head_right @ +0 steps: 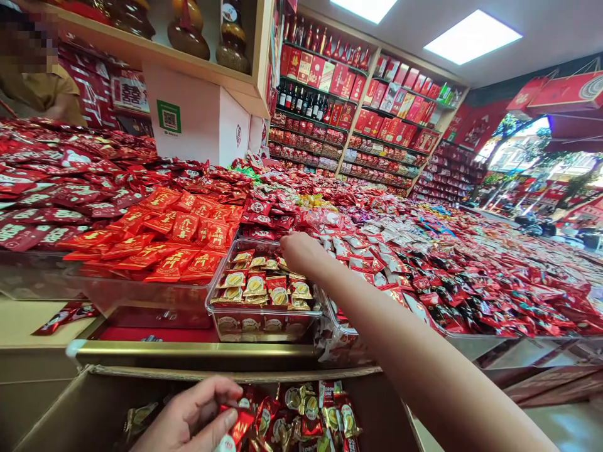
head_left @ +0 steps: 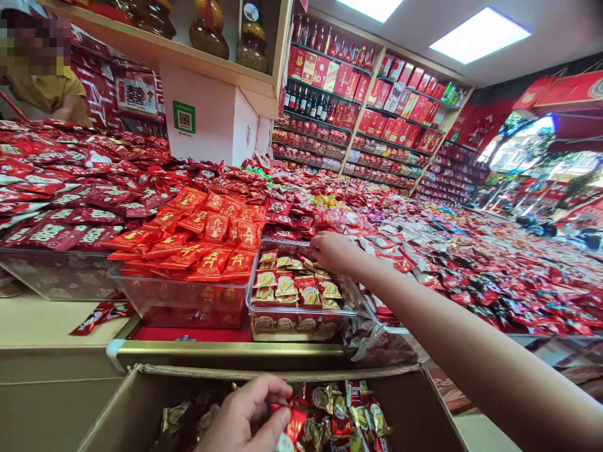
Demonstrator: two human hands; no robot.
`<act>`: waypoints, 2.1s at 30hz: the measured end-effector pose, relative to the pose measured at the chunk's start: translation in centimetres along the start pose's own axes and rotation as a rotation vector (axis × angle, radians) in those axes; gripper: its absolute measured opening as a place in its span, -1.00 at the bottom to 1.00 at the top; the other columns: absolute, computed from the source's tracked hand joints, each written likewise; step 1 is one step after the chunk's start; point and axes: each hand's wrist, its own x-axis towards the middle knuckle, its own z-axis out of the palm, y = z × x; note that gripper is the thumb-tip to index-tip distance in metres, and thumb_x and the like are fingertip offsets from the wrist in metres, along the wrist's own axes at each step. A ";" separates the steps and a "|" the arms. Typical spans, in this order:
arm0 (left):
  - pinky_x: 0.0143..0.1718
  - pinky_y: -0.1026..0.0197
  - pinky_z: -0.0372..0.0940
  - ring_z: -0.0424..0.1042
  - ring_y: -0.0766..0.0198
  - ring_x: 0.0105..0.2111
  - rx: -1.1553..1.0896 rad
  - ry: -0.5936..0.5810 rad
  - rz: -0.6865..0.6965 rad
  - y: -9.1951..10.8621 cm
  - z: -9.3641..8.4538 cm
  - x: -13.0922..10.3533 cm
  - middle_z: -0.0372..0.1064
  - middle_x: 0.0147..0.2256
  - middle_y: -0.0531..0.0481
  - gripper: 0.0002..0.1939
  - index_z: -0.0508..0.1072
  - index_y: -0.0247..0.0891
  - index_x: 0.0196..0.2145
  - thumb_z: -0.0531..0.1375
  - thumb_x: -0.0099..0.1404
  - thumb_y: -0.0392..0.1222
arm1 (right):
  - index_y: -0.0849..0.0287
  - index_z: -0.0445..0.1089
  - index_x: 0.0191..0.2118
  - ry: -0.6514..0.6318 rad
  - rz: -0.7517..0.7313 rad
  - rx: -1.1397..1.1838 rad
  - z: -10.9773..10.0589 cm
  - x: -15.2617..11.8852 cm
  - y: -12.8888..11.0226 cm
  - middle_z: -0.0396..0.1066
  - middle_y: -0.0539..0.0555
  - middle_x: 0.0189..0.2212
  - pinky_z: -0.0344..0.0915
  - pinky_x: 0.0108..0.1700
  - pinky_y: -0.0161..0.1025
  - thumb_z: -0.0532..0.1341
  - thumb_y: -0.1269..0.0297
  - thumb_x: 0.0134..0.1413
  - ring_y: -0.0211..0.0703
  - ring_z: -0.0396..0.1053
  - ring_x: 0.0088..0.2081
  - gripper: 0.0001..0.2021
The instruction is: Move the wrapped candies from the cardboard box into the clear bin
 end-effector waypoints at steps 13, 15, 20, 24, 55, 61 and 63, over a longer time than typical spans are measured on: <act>-0.63 0.42 0.28 0.32 0.45 -0.62 -0.501 0.237 -0.030 1.6 -0.2 0.5 0.36 -0.54 0.16 -0.75 0.30 -0.27 -0.38 0.28 -0.01 -0.20 | 0.22 0.21 -0.43 -0.209 0.202 1.825 9.7 -13.9 -10.6 0.24 -0.05 -0.57 0.16 -0.54 -0.37 0.25 0.09 -0.20 -0.38 0.15 -0.58 -0.69; -0.61 0.40 0.31 0.32 0.44 -0.62 -0.494 0.244 -0.037 1.4 0.0 0.5 0.36 -0.53 0.16 -0.75 0.31 -0.27 -0.39 0.29 -0.01 -0.18 | 0.21 0.19 -0.40 -0.181 0.224 1.869 10.1 -13.9 -10.5 0.23 -0.07 -0.57 0.18 -0.53 -0.35 0.25 0.09 -0.20 -0.37 0.15 -0.58 -0.68; -0.64 0.47 0.25 0.31 0.46 -0.60 -0.478 0.294 -0.061 1.3 -0.1 0.8 0.34 -0.56 0.19 -0.76 0.31 -0.26 -0.42 0.29 -0.01 -0.16 | 0.17 0.18 -0.12 0.231 -0.103 1.080 8.1 -15.0 -10.1 0.26 0.17 -0.14 0.24 -0.25 -0.23 0.21 0.16 -0.11 -0.17 0.25 -0.23 -0.60; -0.63 0.42 0.26 0.30 0.44 -0.61 -0.561 0.252 -0.093 1.7 -0.3 0.7 0.35 -0.54 0.16 -0.74 0.29 -0.24 -0.38 0.28 0.00 -0.12 | 0.28 0.29 -0.27 0.422 -0.488 0.282 5.4 -15.3 -9.3 0.35 0.20 -0.21 0.19 -0.39 -0.23 0.04 0.41 0.05 -0.17 0.24 -0.36 -0.86; -0.42 0.28 0.17 0.23 0.32 -0.49 -0.159 -0.036 -0.001 0.8 0.0 -0.4 0.24 -0.50 0.09 -0.87 0.30 -0.22 -0.31 0.02 0.19 -0.20 | 0.26 0.42 -0.30 -0.126 0.043 -0.226 4.1 1.3 0.5 0.46 0.27 -0.35 0.18 -0.28 -0.14 -0.06 0.41 0.05 0.02 0.38 -0.24 -0.70; -0.43 0.28 0.15 0.21 0.31 -0.50 -0.131 -0.032 -0.015 0.6 0.0 -0.3 0.19 -0.52 0.10 -0.87 0.30 -0.23 -0.32 0.01 0.19 -0.19 | 0.26 0.41 -0.28 -0.128 0.080 -0.193 3.7 1.5 0.7 0.46 0.26 -0.34 0.21 -0.27 -0.16 -0.02 0.37 0.04 -0.01 0.39 -0.25 -0.73; -0.43 0.29 0.15 0.21 0.31 -0.50 -0.085 -0.047 -0.008 0.5 0.0 -0.3 0.18 -0.53 0.11 -0.86 0.30 -0.23 -0.32 0.00 0.20 -0.18 | 0.27 0.42 -0.30 -0.109 0.091 -0.187 2.6 1.1 0.7 0.45 0.27 -0.34 0.21 -0.26 -0.16 0.01 0.36 0.01 0.00 0.38 -0.25 -0.75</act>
